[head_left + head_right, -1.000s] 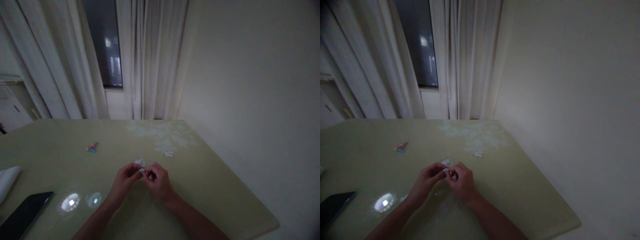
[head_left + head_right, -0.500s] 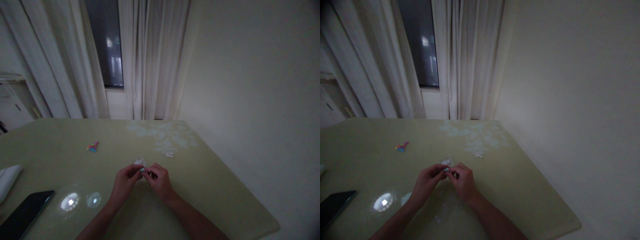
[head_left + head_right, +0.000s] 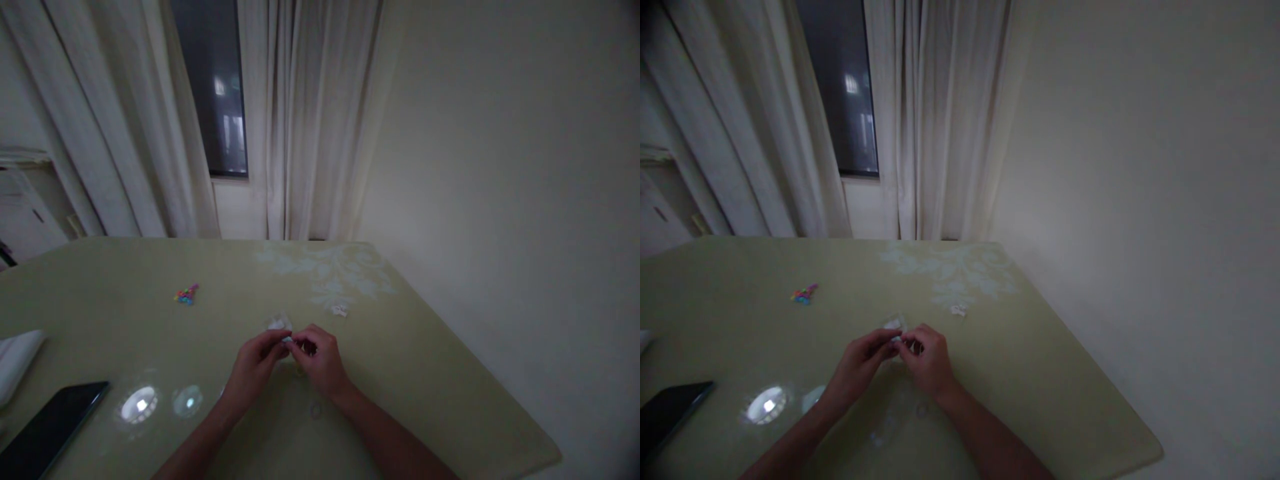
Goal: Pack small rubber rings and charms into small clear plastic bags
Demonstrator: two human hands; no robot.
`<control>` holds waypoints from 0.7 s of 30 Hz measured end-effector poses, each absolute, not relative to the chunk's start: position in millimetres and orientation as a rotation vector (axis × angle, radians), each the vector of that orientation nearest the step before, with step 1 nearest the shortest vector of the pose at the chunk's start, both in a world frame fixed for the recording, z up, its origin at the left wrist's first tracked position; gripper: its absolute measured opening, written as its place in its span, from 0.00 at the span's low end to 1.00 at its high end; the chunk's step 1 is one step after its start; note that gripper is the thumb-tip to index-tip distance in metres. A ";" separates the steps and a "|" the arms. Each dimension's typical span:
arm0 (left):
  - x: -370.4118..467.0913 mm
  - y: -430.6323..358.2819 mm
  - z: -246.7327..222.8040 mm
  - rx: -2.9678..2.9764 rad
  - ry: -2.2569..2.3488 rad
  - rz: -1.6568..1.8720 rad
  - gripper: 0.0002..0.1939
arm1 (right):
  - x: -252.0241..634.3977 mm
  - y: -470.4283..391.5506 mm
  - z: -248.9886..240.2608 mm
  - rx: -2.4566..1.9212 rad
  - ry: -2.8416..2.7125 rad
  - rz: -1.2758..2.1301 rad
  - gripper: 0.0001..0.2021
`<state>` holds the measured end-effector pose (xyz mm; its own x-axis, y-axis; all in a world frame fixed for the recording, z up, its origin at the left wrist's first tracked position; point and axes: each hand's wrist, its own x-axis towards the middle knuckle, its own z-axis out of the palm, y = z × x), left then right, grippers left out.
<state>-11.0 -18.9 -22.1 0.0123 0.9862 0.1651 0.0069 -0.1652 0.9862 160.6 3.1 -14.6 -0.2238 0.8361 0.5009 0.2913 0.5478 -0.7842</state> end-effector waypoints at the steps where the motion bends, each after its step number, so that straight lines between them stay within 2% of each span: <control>1: -11.7 -18.8 -22.9 1.370 1.137 1.316 0.15 | 160.9 3.2 -14.5 -0.933 -1.776 0.684 0.07; 13: -19.9 -15.0 -24.4 1.515 1.121 1.235 0.19 | 160.3 6.3 -18.1 -0.937 -1.741 0.816 0.04; 17: -38.0 -6.6 -24.2 1.695 1.462 1.284 0.19 | 162.8 10.2 -17.3 -0.990 -1.704 0.828 0.06; 19: -49.4 -0.1 -28.7 1.865 1.673 1.295 0.24 | 164.2 12.7 -17.5 -1.006 -1.696 0.814 0.06; 21: -59.4 6.9 -36.5 2.025 1.791 1.226 0.34 | 165.3 14.8 -17.9 -1.007 -1.694 0.796 0.06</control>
